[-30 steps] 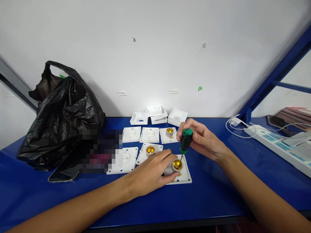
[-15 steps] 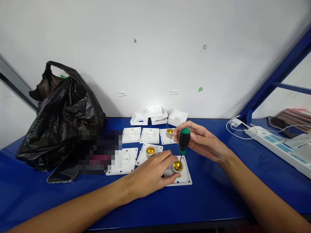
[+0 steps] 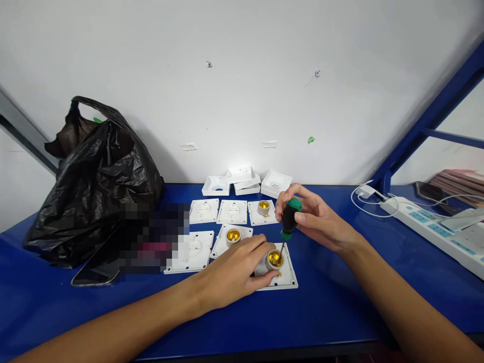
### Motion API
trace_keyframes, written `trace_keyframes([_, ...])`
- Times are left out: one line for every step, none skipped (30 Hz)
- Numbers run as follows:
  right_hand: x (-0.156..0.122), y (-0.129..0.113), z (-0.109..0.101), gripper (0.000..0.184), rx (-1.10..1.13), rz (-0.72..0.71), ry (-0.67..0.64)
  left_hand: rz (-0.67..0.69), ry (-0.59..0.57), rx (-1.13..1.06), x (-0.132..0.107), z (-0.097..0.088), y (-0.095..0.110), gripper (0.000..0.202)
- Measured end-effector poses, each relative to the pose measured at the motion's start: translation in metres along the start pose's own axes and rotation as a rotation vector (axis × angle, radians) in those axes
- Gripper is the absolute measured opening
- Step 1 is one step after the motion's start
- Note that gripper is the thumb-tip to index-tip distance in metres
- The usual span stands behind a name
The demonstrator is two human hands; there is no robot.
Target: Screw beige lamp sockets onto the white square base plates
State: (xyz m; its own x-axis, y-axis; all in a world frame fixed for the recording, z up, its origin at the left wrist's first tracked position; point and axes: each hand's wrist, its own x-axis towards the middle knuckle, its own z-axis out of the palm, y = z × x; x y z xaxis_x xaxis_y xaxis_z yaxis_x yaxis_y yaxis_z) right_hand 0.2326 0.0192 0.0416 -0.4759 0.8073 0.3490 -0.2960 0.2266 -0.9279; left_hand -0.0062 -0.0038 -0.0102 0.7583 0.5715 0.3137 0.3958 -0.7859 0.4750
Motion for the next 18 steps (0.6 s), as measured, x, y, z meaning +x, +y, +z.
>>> trace_keyframes([0.001, 0.0, 0.001, 0.031, -0.021, -0.008, 0.018, 0.001, 0.002, 0.001, 0.0, 0.0, 0.0, 0.025])
trace_keyframes([0.002, 0.0, 0.002, 0.032, -0.045, -0.021, 0.052, 0.002, 0.0, 0.001, 0.0, 0.0, 0.0, 0.025])
trace_keyframes([0.003, 0.001, 0.003, 0.034, -0.07, -0.039, 0.099, 0.0, -0.005, 0.0, 0.0, 0.0, 0.0, 0.025])
trace_keyframes([0.005, 0.001, 0.004, 0.037, -0.097, -0.06, 0.151, -0.002, -0.009, 0.0, 0.0, 0.0, 0.0, 0.026])
trace_keyframes([0.007, 0.002, 0.005, 0.039, -0.13, -0.083, 0.201, -0.004, -0.016, -0.001, 0.0, 0.0, 0.0, 0.026])
trace_keyframes([0.008, 0.003, 0.007, 0.041, -0.166, -0.108, 0.241, -0.005, -0.022, -0.003, 0.0, -0.001, 0.0, 0.027])
trace_keyframes([0.009, 0.004, 0.007, 0.043, -0.205, -0.134, 0.269, -0.007, -0.025, -0.004, 0.0, -0.001, 0.0, 0.028])
trace_keyframes([0.01, 0.005, 0.008, 0.045, -0.243, -0.161, 0.284, -0.008, -0.026, -0.007, 0.0, -0.001, 0.0, 0.029])
trace_keyframes([0.009, 0.005, 0.009, 0.045, -0.279, -0.188, 0.287, -0.008, -0.024, -0.011, 0.0, -0.001, 0.0, 0.029])
trace_keyframes([0.009, 0.005, 0.01, 0.043, -0.31, -0.211, 0.28, -0.008, -0.021, -0.016, 0.0, -0.001, -0.001, 0.029])
trace_keyframes([0.008, 0.005, 0.012, 0.04, -0.334, -0.225, 0.267, -0.007, -0.017, -0.02, 0.0, -0.001, -0.001, 0.028])
trace_keyframes([0.007, 0.005, 0.013, 0.034, -0.351, -0.227, 0.252, -0.006, -0.012, -0.023, 0.0, -0.001, -0.001, 0.028])
trace_keyframes([0.006, 0.004, 0.014, 0.028, -0.362, -0.218, 0.235, -0.005, -0.009, -0.023, 0.0, 0.0, -0.001, 0.027])
trace_keyframes([0.005, 0.003, 0.015, 0.024, -0.364, -0.199, 0.217, -0.005, -0.007, -0.022, 0.0, 0.0, -0.001, 0.027])
trace_keyframes([0.004, 0.002, 0.016, 0.023, -0.357, -0.179, 0.203, -0.005, -0.004, -0.02, 0.0, 0.0, -0.001, 0.026])
trace_keyframes([0.003, 0.002, 0.016, 0.022, -0.338, -0.161, 0.192, -0.004, -0.001, -0.018, 0.0, 0.0, -0.001, 0.027])
trace_keyframes([0.003, 0.001, 0.016, 0.021, -0.312, -0.149, 0.185, -0.002, 0.0, -0.018, 0.0, 0.0, -0.001, 0.027])
trace_keyframes([0.003, 0.001, 0.015, 0.021, -0.283, -0.141, 0.178, 0.001, 0.001, -0.019, 0.0, 0.001, -0.001, 0.026])
